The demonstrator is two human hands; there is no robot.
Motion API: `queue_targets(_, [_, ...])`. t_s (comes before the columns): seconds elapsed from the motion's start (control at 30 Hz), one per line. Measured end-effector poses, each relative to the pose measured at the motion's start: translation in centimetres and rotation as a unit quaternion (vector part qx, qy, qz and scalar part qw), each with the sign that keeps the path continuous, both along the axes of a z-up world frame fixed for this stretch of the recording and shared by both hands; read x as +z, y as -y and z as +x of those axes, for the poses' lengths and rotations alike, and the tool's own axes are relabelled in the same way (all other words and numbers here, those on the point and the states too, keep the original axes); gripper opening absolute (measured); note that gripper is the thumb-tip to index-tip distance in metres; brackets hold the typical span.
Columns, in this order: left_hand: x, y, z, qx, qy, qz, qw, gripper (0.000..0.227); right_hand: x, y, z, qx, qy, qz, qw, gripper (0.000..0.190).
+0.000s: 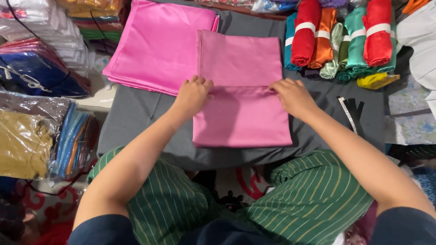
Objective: Folding large pieces of pink fabric into rolls and securing them with white bands in a storage area.
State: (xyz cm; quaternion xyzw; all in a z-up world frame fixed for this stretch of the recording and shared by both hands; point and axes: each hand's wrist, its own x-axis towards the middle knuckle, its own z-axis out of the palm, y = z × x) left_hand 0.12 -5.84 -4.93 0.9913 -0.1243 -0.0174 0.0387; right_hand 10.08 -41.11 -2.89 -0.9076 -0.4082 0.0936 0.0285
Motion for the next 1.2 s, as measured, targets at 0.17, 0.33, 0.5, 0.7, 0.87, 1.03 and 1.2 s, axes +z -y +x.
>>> queue_targets(0.17, [0.7, 0.3, -1.1, 0.003, 0.061, 0.027, 0.998, 0.071, -3.6, 0.2, 0.1, 0.018, 0.022, -0.047, 0.999, 0.05])
queue_targets(0.33, [0.6, 3.3, -4.0, -0.151, -0.058, -0.041, 0.986, 0.037, 0.9, -0.6, -4.5, 0.054, -0.122, -0.1, 0.986, 0.068])
queue_targets(0.5, [-7.3, 6.6, -9.7, -0.19, -0.049, -0.02, 0.98, 0.06, 4.4, -4.0, -11.0, 0.115, -0.176, -0.198, 0.957, 0.103])
queue_targets(0.7, [-7.8, 5.6, -10.4, -0.174, -0.049, 0.05, 0.982, 0.058, 2.0, -3.4, -11.6, 0.102, -0.09, -0.279, 0.951, 0.12])
queue_targets(0.87, [-8.5, 5.1, -9.6, -0.172, -0.04, 0.056, 0.983, 0.053, 2.9, -2.4, -11.4, 0.076, -0.108, -0.274, 0.952, 0.12])
queue_targets(1.03, [-9.0, 4.9, -8.4, -0.173, -0.028, 0.064, 0.982, 0.048, 3.1, -1.1, -10.3, 0.069, -0.171, -0.23, 0.956, 0.115])
queue_targets(1.2, [-4.3, 4.4, -5.9, -0.151, -0.078, 0.02, 0.985, 0.041, 4.4, -2.0, -10.9, 0.106, -0.109, -0.215, 0.965, 0.099])
